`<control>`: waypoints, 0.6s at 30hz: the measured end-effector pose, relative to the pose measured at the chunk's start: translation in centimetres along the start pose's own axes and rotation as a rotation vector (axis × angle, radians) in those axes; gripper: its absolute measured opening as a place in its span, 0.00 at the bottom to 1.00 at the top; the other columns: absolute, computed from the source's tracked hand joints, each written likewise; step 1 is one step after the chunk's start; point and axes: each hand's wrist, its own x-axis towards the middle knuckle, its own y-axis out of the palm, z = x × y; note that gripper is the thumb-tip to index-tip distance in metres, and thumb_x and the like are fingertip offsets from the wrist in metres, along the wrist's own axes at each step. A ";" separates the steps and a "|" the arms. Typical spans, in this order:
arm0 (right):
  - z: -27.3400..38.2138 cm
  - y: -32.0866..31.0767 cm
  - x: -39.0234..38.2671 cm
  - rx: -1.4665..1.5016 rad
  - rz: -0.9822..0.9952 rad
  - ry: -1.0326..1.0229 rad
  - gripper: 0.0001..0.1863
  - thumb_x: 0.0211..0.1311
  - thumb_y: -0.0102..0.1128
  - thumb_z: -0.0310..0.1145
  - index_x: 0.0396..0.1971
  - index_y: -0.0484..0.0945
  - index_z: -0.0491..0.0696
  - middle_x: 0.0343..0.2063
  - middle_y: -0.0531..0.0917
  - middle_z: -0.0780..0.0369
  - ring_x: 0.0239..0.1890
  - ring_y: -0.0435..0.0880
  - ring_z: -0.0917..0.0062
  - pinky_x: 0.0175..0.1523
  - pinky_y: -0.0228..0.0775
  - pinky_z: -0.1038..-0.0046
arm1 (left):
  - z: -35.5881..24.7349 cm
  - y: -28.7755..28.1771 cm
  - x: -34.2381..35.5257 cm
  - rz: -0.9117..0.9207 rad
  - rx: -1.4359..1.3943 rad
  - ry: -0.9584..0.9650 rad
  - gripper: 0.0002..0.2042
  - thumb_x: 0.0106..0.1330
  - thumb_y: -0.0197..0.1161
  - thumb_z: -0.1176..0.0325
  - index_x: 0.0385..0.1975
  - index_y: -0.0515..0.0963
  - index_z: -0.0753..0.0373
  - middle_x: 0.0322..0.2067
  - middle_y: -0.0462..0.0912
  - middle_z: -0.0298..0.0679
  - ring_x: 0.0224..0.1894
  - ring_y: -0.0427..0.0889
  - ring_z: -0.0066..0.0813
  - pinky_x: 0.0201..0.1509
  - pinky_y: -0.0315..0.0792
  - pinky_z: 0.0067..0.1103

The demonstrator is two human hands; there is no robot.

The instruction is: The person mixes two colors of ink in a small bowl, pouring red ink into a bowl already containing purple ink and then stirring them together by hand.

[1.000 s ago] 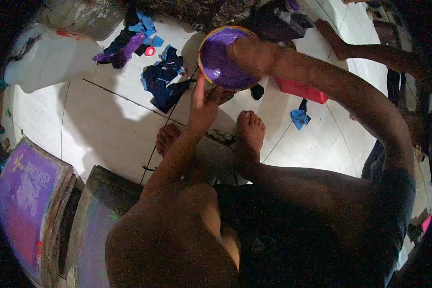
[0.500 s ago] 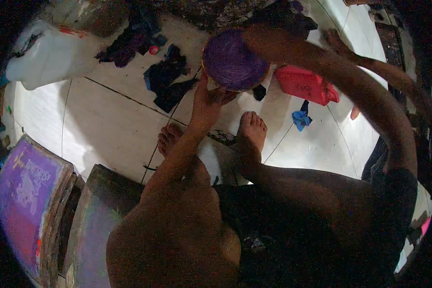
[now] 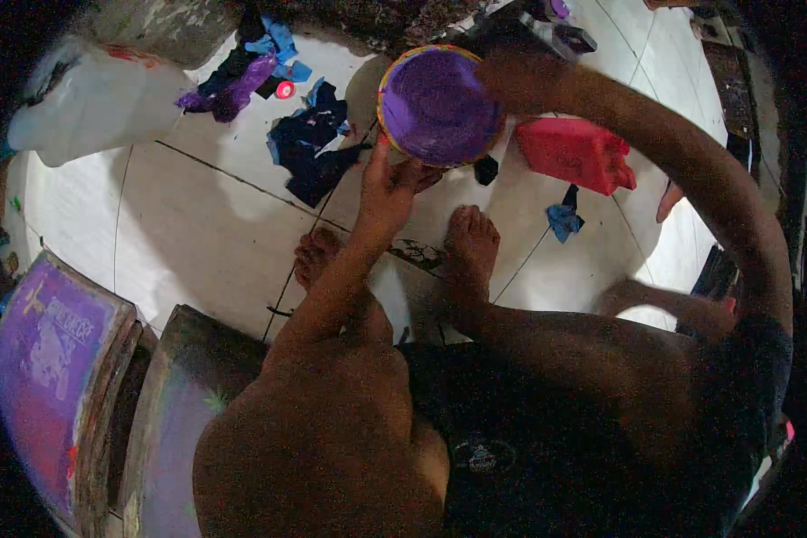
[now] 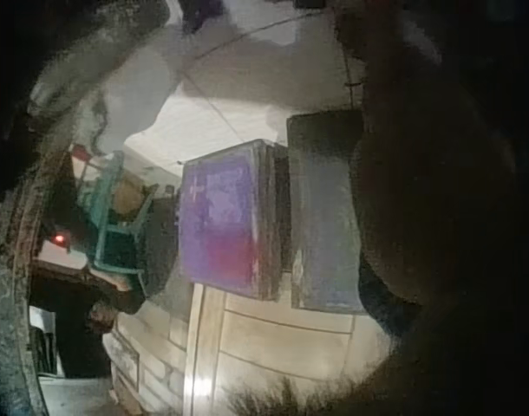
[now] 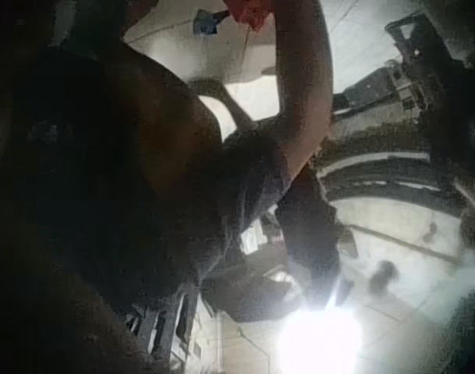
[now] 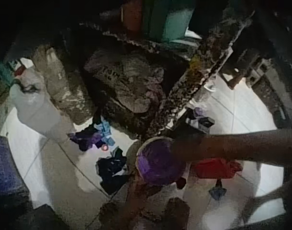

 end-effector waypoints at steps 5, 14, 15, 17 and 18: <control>1.0 1.6 0.7 0.005 0.023 -0.033 0.18 0.59 0.61 0.34 0.49 0.81 0.43 0.36 0.87 0.47 0.41 0.89 0.58 0.51 0.81 0.58 | -0.6 -0.1 -0.2 -0.026 0.155 -0.033 0.30 0.76 0.53 0.74 0.74 0.47 0.58 0.57 0.77 0.53 0.50 0.85 0.43 0.56 0.82 0.35; 1.0 2.1 0.2 -0.027 0.005 -0.035 0.19 0.59 0.61 0.35 0.49 0.81 0.44 0.36 0.87 0.47 0.40 0.89 0.58 0.51 0.81 0.58 | -0.4 -0.1 -0.5 -0.010 0.100 -0.050 0.34 0.76 0.54 0.73 0.75 0.43 0.54 0.52 0.81 0.53 0.49 0.86 0.42 0.52 0.83 0.36; 1.3 2.5 0.2 -0.022 -0.032 -0.076 0.19 0.59 0.62 0.35 0.48 0.82 0.43 0.36 0.87 0.47 0.41 0.89 0.58 0.51 0.81 0.58 | -0.6 -0.3 -0.4 -0.008 0.128 -0.023 0.34 0.76 0.54 0.73 0.76 0.42 0.54 0.52 0.80 0.53 0.49 0.86 0.42 0.52 0.83 0.36; 1.9 1.8 0.1 -0.021 -0.061 -0.076 0.19 0.57 0.63 0.35 0.47 0.82 0.43 0.37 0.87 0.47 0.43 0.88 0.58 0.51 0.81 0.58 | -0.7 0.0 -0.2 -0.013 0.101 -0.063 0.35 0.76 0.53 0.74 0.76 0.40 0.53 0.51 0.81 0.53 0.49 0.86 0.42 0.52 0.83 0.35; 1.8 1.3 0.4 -0.021 -0.056 -0.048 0.19 0.57 0.64 0.36 0.47 0.82 0.43 0.37 0.87 0.48 0.44 0.88 0.58 0.52 0.81 0.58 | -0.8 0.1 -0.2 -0.016 0.089 -0.083 0.36 0.76 0.53 0.74 0.76 0.39 0.53 0.51 0.81 0.53 0.49 0.86 0.42 0.52 0.83 0.35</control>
